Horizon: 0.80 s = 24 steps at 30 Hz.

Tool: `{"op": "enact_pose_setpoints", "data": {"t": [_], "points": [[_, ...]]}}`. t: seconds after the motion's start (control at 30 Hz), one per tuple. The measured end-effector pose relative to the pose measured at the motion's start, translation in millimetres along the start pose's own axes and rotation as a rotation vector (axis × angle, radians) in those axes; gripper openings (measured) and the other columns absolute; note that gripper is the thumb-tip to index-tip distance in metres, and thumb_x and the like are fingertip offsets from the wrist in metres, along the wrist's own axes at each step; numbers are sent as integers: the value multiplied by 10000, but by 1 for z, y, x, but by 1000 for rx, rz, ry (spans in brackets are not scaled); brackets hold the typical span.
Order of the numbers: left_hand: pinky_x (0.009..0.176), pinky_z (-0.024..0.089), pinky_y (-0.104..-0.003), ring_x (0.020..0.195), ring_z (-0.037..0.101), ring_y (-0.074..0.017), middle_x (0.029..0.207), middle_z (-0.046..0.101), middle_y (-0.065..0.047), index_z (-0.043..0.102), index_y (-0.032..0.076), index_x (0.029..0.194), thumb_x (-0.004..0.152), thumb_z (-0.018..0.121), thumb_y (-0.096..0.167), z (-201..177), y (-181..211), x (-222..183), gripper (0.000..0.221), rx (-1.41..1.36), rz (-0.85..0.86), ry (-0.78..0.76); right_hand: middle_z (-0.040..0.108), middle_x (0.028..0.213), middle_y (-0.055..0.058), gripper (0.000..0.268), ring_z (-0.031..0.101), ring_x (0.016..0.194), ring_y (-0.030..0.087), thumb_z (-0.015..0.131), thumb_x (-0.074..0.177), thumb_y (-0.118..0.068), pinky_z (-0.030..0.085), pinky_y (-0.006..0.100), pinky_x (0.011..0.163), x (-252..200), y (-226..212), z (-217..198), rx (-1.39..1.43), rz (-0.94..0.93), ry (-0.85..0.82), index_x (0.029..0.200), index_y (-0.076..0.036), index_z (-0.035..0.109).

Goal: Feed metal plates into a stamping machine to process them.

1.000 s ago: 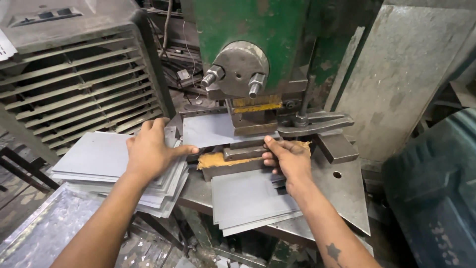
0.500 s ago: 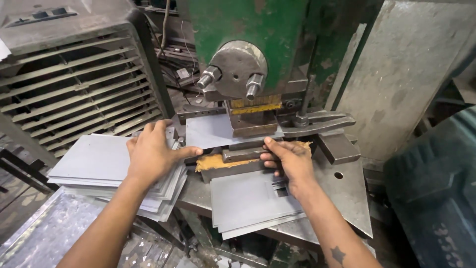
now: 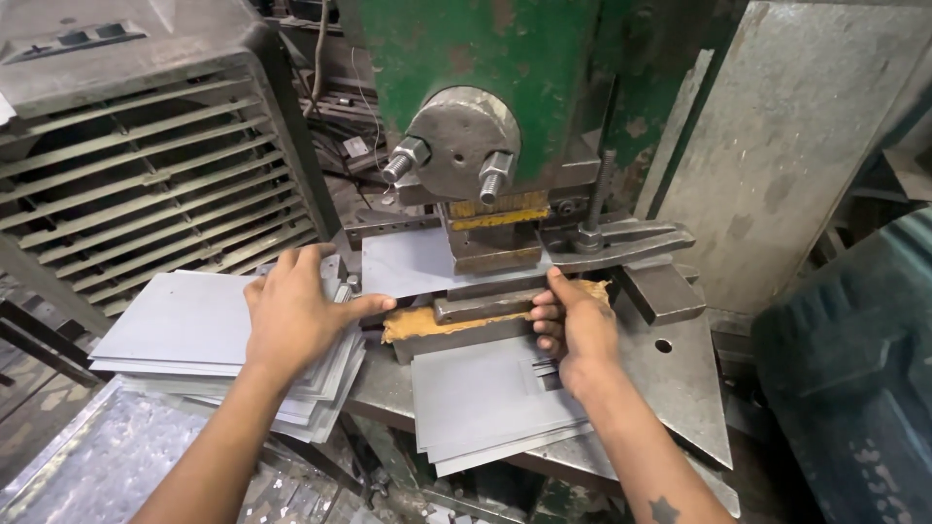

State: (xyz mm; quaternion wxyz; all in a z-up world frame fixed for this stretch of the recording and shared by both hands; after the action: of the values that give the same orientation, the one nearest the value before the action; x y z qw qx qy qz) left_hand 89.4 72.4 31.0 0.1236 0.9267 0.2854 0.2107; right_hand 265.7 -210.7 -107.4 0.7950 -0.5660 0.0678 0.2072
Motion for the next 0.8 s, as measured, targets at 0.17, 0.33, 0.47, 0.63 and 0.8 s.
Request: {"op": "enact_pose_setpoints", "data": {"t": [0.17,0.33,0.47,0.63,0.8], "points": [[1094,350,-510,1186,610,-324,1252,637,-158,580,87,1377,552,857,729,0,-1,0,1081,4,5,12,599,593,11,370,535,491,125,732,933,-376,375,280,440,3,2,-3,8,-11,30,735,-78,639],[1083,347,-513,1178,615,-323,1250,636,-158,573,93,1382,532,871,712,-1,-2,-1,1092,-17,7,27,600,596,11,357,530,489,124,728,927,-374,369,277,434,5,2,-2,1,-34,19,740,-82,642],[1074,359,-506,1169,614,-333,1249,635,-159,567,89,1386,524,879,699,-5,-1,-2,1100,-30,7,49,596,597,14,360,532,490,123,729,928,-375,376,277,430,-1,-2,-1,-3,-49,26,746,-78,639],[1076,361,-503,1158,617,-331,1245,632,-159,558,88,1392,526,878,699,-6,1,-2,1107,-18,-15,38,604,603,16,361,545,498,125,723,928,-377,390,276,431,1,-3,-1,-13,-60,-1,751,-77,629],[1066,377,-495,1166,614,-342,1252,628,-171,559,77,1384,544,871,711,-6,0,-4,1098,-7,-4,51,607,610,15,371,546,508,122,721,928,-403,389,272,433,7,3,-2,-1,-30,-15,764,-81,640]]}}
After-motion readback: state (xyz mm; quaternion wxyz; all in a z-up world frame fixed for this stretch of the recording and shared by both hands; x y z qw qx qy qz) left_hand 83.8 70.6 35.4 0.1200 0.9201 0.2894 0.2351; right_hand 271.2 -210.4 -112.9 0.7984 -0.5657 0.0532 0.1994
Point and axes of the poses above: each hand's wrist, its own x-axis towards the middle knuckle, its own z-axis out of the palm, y = z × x, the point moved 10 cm from there along x, towards the middle knuckle
